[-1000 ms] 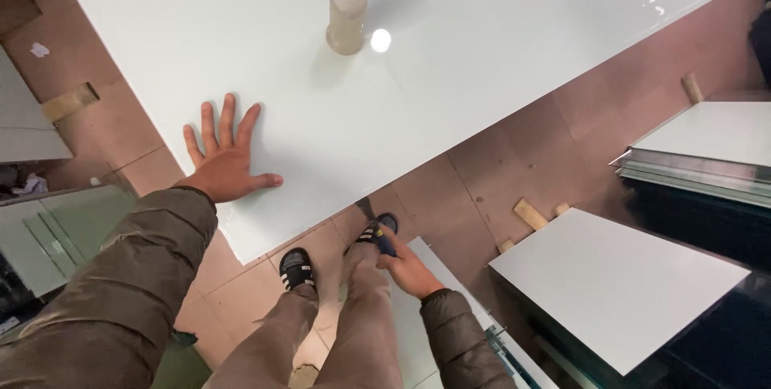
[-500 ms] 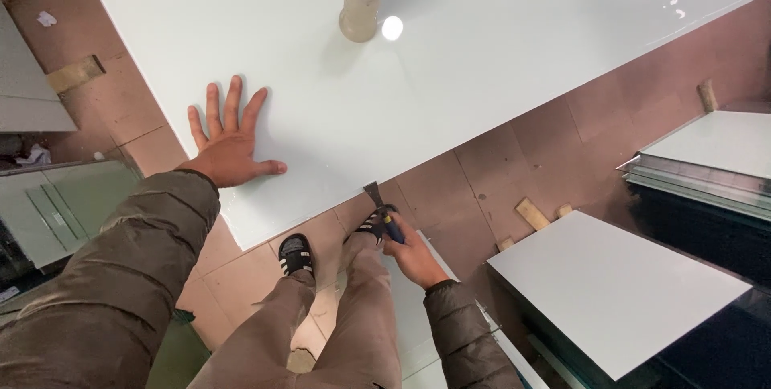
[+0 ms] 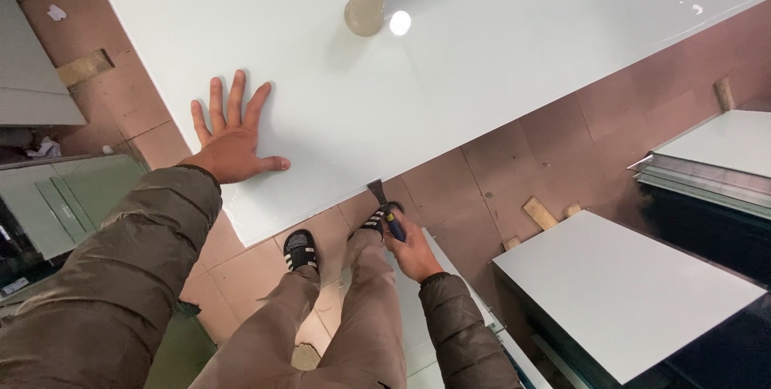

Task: Using a hand tool to scrape and finish the sharp edges of a large glass panel on a work table.

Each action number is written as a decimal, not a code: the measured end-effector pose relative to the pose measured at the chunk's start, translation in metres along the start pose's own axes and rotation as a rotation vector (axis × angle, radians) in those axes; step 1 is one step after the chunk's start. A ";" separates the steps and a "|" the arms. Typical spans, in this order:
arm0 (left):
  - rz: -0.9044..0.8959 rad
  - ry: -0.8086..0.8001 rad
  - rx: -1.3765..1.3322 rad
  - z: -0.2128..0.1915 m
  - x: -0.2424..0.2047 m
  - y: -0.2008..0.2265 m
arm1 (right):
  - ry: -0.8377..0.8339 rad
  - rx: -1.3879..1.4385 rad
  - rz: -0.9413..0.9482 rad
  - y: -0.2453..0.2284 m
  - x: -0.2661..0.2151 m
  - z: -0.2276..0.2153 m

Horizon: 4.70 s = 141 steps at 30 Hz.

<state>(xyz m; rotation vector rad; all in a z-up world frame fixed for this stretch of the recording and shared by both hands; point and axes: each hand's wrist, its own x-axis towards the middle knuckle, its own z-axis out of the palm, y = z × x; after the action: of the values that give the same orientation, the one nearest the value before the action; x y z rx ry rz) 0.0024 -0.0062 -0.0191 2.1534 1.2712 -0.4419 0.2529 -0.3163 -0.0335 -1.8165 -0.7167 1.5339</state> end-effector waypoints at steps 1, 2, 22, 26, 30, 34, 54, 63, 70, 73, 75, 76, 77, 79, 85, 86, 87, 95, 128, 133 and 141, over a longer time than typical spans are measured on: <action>0.001 0.000 0.000 0.000 0.000 0.000 | 0.001 -0.001 0.000 0.004 0.001 0.000; -0.001 0.001 0.001 0.000 0.000 0.000 | -0.004 -0.001 -0.007 0.007 0.002 0.000; -0.003 -0.016 0.002 0.000 0.000 0.001 | -0.105 -0.084 0.203 -0.005 -0.003 -0.010; -0.019 -0.015 0.015 -0.001 0.000 0.001 | -0.169 -0.099 0.211 -0.028 -0.013 -0.029; -0.026 -0.024 0.015 -0.002 -0.001 0.003 | -0.120 -0.074 0.301 0.009 -0.001 -0.059; -0.025 -0.013 0.009 0.000 0.000 0.003 | -0.085 -0.060 0.253 -0.063 -0.014 -0.076; -0.013 0.032 0.021 0.010 0.005 -0.006 | -0.041 0.038 0.120 0.014 0.020 -0.084; -0.012 0.035 0.015 0.008 0.004 -0.005 | -0.021 0.014 0.034 0.045 0.035 -0.085; -0.014 0.020 0.008 0.006 0.003 -0.003 | -0.031 0.007 0.118 0.003 0.017 -0.081; -0.021 0.020 0.018 0.009 0.005 -0.005 | -0.052 -0.030 0.248 -0.056 -0.008 -0.091; -0.016 0.030 0.007 0.010 0.006 -0.007 | -0.035 -0.072 0.309 -0.072 -0.011 -0.102; -0.017 0.030 0.005 0.011 0.006 -0.007 | -0.036 -0.073 0.309 -0.074 -0.008 -0.112; -0.019 0.028 0.009 0.011 0.006 -0.008 | -0.019 -0.088 0.340 -0.076 -0.004 -0.121; -0.020 0.025 0.012 0.010 0.006 -0.008 | 0.000 -0.103 0.371 -0.076 0.000 -0.139; -0.027 0.016 0.009 0.008 0.003 -0.004 | -0.058 0.029 0.180 -0.027 0.019 -0.174; -0.028 0.022 0.011 0.009 0.004 -0.005 | -0.050 0.035 0.171 -0.020 0.021 -0.175; -0.028 0.029 0.013 0.010 0.004 -0.005 | -0.041 0.041 0.162 -0.012 0.024 -0.176; -0.030 0.038 0.002 0.011 0.005 -0.006 | -0.028 0.117 0.086 0.021 0.043 -0.179; -0.184 -0.128 0.032 -0.012 0.004 0.016 | -0.118 -0.005 0.031 -0.002 0.041 -0.236; -0.184 -0.123 0.063 -0.006 0.006 0.009 | -0.119 0.011 0.027 -0.005 0.038 -0.235; -0.112 -0.049 0.103 0.011 0.009 -0.006 | -0.165 -0.208 0.506 -0.046 0.005 -0.247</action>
<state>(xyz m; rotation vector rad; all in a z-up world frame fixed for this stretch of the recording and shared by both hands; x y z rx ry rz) 0.0017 -0.0049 -0.0346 2.1482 1.3737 -0.6152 0.4972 -0.3149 0.0253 -2.1588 -0.5272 2.0141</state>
